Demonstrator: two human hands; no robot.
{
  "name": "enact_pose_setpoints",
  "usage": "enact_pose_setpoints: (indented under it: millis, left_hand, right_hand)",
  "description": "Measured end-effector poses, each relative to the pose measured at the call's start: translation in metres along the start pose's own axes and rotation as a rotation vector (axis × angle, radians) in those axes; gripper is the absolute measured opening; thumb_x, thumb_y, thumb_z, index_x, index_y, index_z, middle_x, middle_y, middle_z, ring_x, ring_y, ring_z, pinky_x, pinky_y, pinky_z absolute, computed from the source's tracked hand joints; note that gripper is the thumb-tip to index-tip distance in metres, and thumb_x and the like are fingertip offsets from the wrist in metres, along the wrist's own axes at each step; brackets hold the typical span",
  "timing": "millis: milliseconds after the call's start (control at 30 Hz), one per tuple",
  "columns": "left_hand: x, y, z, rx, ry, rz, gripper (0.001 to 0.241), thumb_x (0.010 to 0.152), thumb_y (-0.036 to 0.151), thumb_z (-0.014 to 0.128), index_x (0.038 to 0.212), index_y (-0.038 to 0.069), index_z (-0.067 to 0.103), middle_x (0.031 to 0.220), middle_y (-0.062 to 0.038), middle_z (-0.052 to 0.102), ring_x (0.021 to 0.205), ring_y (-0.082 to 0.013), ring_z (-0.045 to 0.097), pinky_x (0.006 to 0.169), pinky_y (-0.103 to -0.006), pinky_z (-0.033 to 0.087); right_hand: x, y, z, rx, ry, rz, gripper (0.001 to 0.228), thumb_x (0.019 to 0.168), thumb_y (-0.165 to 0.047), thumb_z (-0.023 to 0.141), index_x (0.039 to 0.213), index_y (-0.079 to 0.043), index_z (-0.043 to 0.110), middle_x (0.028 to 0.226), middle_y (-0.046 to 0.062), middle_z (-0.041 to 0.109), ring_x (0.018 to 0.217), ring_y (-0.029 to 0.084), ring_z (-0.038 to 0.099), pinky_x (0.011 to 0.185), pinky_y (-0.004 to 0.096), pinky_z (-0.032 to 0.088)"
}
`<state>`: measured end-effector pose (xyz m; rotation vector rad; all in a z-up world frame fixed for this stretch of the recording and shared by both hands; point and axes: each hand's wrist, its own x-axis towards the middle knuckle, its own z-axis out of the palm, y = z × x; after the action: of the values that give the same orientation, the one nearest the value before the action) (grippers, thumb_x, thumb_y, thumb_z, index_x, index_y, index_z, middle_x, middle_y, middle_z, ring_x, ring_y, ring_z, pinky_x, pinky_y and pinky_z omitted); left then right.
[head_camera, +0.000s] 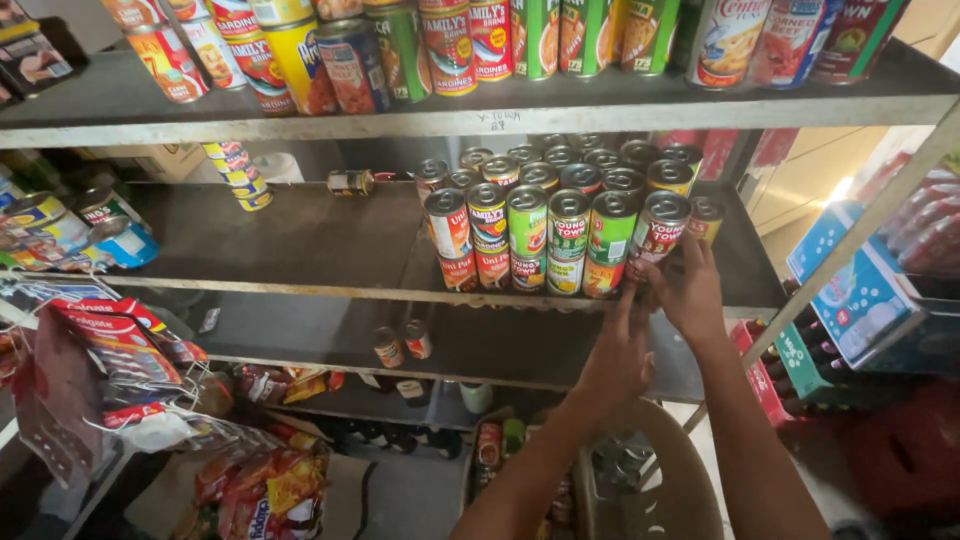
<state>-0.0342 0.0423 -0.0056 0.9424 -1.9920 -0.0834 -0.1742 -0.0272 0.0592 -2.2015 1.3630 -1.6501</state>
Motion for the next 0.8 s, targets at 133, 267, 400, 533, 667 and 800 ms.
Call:
enact_pose_setpoints:
  millis: [133,267,400,533,667,800]
  left_hand:
    - [0.000,-0.002,0.005,0.013,-0.049,-0.047,0.090,0.081,0.007,0.065,0.159,-0.011,0.024,0.162,-0.035,0.019,0.144,-0.0545,0.035,0.120,-0.0523,0.033]
    - [-0.006,-0.011,0.014,0.141,-0.043,-0.083,0.069,0.087,0.002,0.062,0.152,-0.006,0.042,0.160,-0.031,0.034,0.137,-0.0477,0.047,0.114,-0.0475,0.043]
    - [0.004,0.003,0.000,0.153,-0.082,-0.106,0.075,0.077,0.003,0.065,0.147,-0.012,0.042,0.151,-0.033,0.036,0.132,-0.0485,0.047,0.108,-0.0482,0.043]
    - [0.006,-0.009,0.012,0.278,-0.067,-0.025,0.071,0.081,0.006,0.069,0.144,-0.013,0.042,0.152,-0.035,0.035,0.131,-0.0466,0.048,0.112,-0.0471,0.044]
    - [0.014,-0.007,0.014,0.227,-0.095,-0.092,0.087,0.073,0.008,0.074,0.145,-0.020,0.036,0.144,-0.034,0.038,0.128,-0.0463,0.047,0.109,-0.0455,0.044]
    - [0.012,-0.013,0.021,0.251,-0.091,-0.105,0.084,0.077,0.009,0.076,0.147,-0.018,0.038,0.145,-0.031,0.041,0.130,-0.0440,0.048,0.111,-0.0430,0.046]
  right_hand:
    - [0.002,0.003,0.002,-0.029,-0.012,-0.062,0.066,0.089,-0.020,0.083,0.144,0.002,0.051,0.131,0.025,0.058,0.117,0.044,0.062,0.096,0.048,0.052]
    - [-0.001,0.015,0.015,0.009,-0.011,-0.071,0.073,0.091,-0.015,0.077,0.150,0.006,0.040,0.136,0.029,0.053,0.121,0.046,0.057,0.098,0.048,0.050]
    - [0.001,0.014,0.016,0.022,-0.028,-0.023,0.073,0.091,-0.012,0.075,0.150,0.009,0.037,0.135,0.031,0.051,0.122,0.048,0.054,0.100,0.049,0.048]
    - [0.001,0.022,0.027,0.009,-0.015,-0.049,0.072,0.092,-0.010,0.074,0.150,0.009,0.036,0.135,0.031,0.051,0.124,0.050,0.051,0.103,0.052,0.045]
    - [0.006,0.019,0.033,0.012,0.027,-0.030,0.074,0.091,-0.010,0.074,0.150,0.010,0.033,0.137,0.036,0.046,0.123,0.052,0.048,0.104,0.054,0.043]
    - [0.012,0.018,0.033,0.059,-0.014,0.069,0.076,0.090,-0.011,0.073,0.152,0.007,0.033,0.134,0.035,0.046,0.119,0.050,0.050,0.102,0.052,0.045]
